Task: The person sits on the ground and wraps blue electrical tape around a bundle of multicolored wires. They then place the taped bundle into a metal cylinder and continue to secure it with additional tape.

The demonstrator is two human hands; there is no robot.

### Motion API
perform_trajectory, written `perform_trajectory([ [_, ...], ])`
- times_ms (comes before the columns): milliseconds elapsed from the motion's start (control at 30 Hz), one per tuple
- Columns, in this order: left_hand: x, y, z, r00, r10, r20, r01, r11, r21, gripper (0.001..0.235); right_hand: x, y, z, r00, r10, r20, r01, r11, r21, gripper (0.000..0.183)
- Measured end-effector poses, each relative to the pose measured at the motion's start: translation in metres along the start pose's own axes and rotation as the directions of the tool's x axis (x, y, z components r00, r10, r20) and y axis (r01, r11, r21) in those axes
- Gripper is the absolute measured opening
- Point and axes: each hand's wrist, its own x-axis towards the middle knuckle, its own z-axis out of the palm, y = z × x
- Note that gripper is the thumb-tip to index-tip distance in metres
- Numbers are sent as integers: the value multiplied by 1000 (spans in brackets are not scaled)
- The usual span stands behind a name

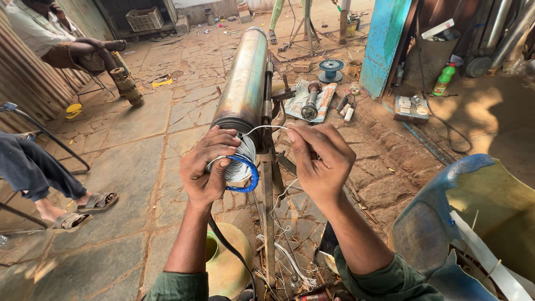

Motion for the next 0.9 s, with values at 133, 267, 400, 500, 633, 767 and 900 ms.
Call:
perform_trajectory([
  [133, -2, -1, -1, 1000, -17, 2, 17, 1000, -5, 18, 3, -1, 2, 998, 31, 51, -30, 999, -16, 14],
  [267, 1, 3, 0, 1000, -26, 13, 26, 1000, 2, 20, 8, -3, 4, 999, -5, 38, 5, 1000, -15, 15],
  [400, -2, 8, -3, 999, -29, 19, 28, 999, 44, 22, 8, -5, 0, 994, -85, 64, 88, 995, -52, 15],
  [500, -8, 15, -6, 999, -28, -18, 29, 995, 94, 29, 8, -6, -3, 994, -61, 93, 71, 992, -106, 15],
  [633, -21, 56, 8, 964, 66, -258, 27, 939, 344, 28, 8, -12, -1, 992, -58, 108, 73, 987, -144, 15],
  [767, -32, 111, 43, 896, -294, -333, 387, 885, 258, 29, 19, -25, 3, 981, 52, 187, -5, 970, -244, 10],
  [900, -19, 102, 48, 786, -589, -188, 618, 755, 219, 18, 26, -29, -3, 948, -14, 317, 96, 965, -244, 8],
])
